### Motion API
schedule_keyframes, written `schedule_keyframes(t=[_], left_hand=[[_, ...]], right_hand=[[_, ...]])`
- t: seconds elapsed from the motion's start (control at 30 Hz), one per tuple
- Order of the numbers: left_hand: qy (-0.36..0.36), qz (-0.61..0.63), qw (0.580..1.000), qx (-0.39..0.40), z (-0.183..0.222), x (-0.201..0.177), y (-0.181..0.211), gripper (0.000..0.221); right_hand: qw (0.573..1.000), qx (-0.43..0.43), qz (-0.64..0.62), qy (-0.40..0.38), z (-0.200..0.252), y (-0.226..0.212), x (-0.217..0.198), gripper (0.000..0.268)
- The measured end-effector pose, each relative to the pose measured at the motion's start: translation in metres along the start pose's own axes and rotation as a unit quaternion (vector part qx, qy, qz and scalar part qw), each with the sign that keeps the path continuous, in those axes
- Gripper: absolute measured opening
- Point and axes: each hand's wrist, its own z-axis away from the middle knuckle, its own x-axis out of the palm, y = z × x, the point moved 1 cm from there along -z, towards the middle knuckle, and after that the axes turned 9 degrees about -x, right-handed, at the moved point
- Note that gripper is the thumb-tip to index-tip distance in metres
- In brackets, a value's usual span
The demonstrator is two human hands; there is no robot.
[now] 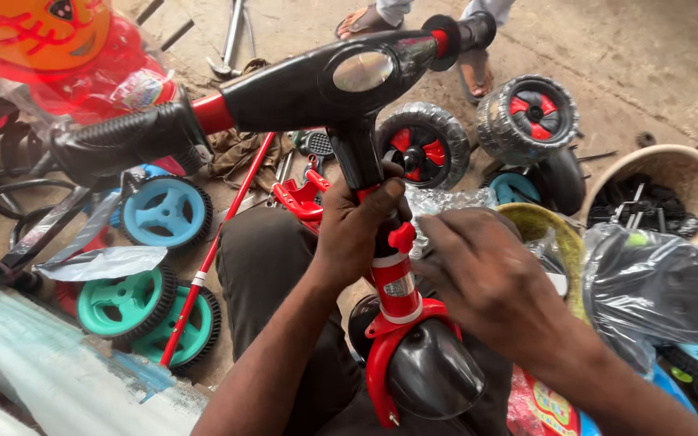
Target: The person assembles a red tricycle by attaching the handlebar stem, tightening the front fork, and installing the front wheel. They use a screwdriver and pliers to secure the components in place.
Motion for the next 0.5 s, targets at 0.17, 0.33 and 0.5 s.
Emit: schedule_keyframes(t=[0.17,0.33,0.5], left_hand=[[-0.091,0.086,0.992,-0.021,0.004,-0.004,-0.007,0.041],[-0.09,0.07,0.993,-0.011,0.006,-0.003,-0.015,0.049],[-0.098,0.079,0.992,-0.008,0.006,0.002,-0.016,0.05]], right_hand=[[0.989,-0.079,0.11,-0.066,-0.027,-0.012,-0.01,0.054],[0.931,-0.183,0.27,-0.161,-0.017,-0.016,-0.006,0.04],[0.953,0.116,0.119,-0.254,-0.033,-0.011,0.009,0.043]])
